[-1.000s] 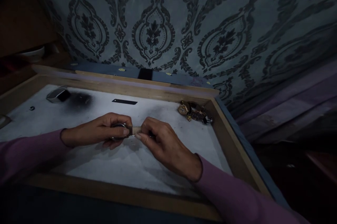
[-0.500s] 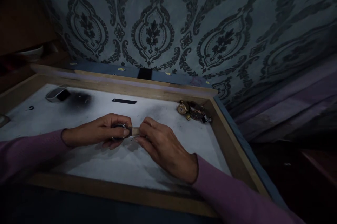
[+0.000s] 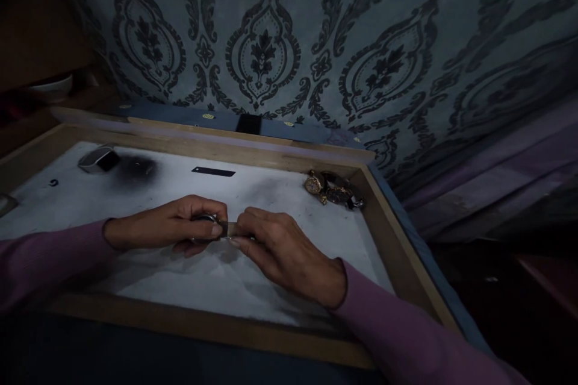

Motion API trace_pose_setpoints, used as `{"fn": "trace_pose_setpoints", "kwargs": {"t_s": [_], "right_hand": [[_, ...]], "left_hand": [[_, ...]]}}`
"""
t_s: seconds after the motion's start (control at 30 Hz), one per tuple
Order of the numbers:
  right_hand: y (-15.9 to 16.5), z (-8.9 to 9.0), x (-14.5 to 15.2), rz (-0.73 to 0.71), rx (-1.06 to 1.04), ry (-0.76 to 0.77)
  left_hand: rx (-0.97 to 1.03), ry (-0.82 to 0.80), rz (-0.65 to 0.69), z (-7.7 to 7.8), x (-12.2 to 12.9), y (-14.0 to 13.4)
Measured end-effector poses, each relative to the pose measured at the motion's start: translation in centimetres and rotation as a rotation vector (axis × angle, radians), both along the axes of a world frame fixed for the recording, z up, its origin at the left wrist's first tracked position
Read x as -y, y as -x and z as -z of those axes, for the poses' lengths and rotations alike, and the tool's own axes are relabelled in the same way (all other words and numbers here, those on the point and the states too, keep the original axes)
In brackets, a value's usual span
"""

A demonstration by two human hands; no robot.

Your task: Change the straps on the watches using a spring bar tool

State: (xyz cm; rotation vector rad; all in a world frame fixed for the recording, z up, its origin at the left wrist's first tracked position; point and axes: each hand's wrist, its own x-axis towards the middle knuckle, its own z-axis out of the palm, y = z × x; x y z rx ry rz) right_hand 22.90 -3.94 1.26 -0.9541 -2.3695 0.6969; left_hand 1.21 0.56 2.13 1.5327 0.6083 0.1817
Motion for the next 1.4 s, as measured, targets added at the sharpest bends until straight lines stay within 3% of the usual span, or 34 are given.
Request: {"fn": "trace_pose_setpoints", "kwargs": {"t_s": [1.4], "right_hand": [[0.16, -0.64, -0.19, 0.014, -0.133, 0.312]], "left_hand": [[0.057, 0.218, -0.008, 0.29, -0.18, -0.02]]}}
